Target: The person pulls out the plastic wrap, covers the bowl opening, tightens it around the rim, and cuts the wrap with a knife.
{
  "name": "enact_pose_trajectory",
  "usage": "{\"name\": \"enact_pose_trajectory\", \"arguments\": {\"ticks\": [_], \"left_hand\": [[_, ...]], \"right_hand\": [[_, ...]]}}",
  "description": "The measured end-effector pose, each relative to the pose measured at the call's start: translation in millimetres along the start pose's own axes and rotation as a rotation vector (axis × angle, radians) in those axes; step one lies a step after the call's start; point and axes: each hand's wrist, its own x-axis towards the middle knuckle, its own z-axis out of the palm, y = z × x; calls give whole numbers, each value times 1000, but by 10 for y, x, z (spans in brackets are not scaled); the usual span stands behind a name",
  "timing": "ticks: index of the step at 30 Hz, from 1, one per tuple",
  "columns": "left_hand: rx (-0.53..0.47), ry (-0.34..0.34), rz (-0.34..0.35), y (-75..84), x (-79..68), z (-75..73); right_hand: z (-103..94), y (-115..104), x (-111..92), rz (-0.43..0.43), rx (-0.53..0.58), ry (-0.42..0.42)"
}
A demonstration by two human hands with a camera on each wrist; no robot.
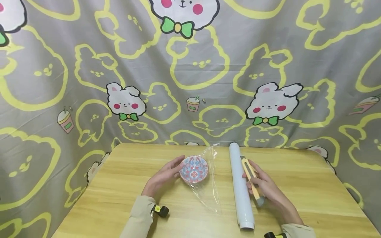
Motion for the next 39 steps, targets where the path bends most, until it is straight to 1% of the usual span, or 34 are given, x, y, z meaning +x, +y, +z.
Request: {"name": "enact_pose_trajectory", "arguments": {"ticks": [3, 5, 7, 10, 12, 14, 17, 20, 23, 28, 34, 39], "left_hand": [[-35, -54, 38, -48, -14, -27], [-54, -90, 58, -87, -27, -42], [-59, -114, 67, -121, -42, -47], [-70, -136, 70, -160, -56, -34], [-78, -128, 70, -176, -64, -19], [-85, -112, 70, -186, -70, -9], [-83, -97, 70, -189, -74, -1], [-73, -97, 82, -183, -84, 4], [-76, -98, 93, -178, -99, 11], [-91, -98, 95, -185, -87, 7], [-88, -95, 99, -175, -40, 10], [-87, -87, 98, -161, -17, 17]], "right_hand": [[-84, 58, -41, -40, 42, -78], [-116, 91, -63, -66, 53, -99], [-128, 115, -82, -84, 58, -85], [-128, 132, -106, -95, 57, -16], [-124, 138, -121, -97, 53, 24], [-126, 138, -130, -94, 53, 48], [-136, 140, -138, -93, 54, 55], [-150, 135, -142, -99, 71, 44], [-163, 125, -140, -119, 95, 15], [-200, 110, -133, -141, 143, -20], [-271, 96, -142, -143, 219, -34], [-312, 88, -148, -143, 246, -34]]}}
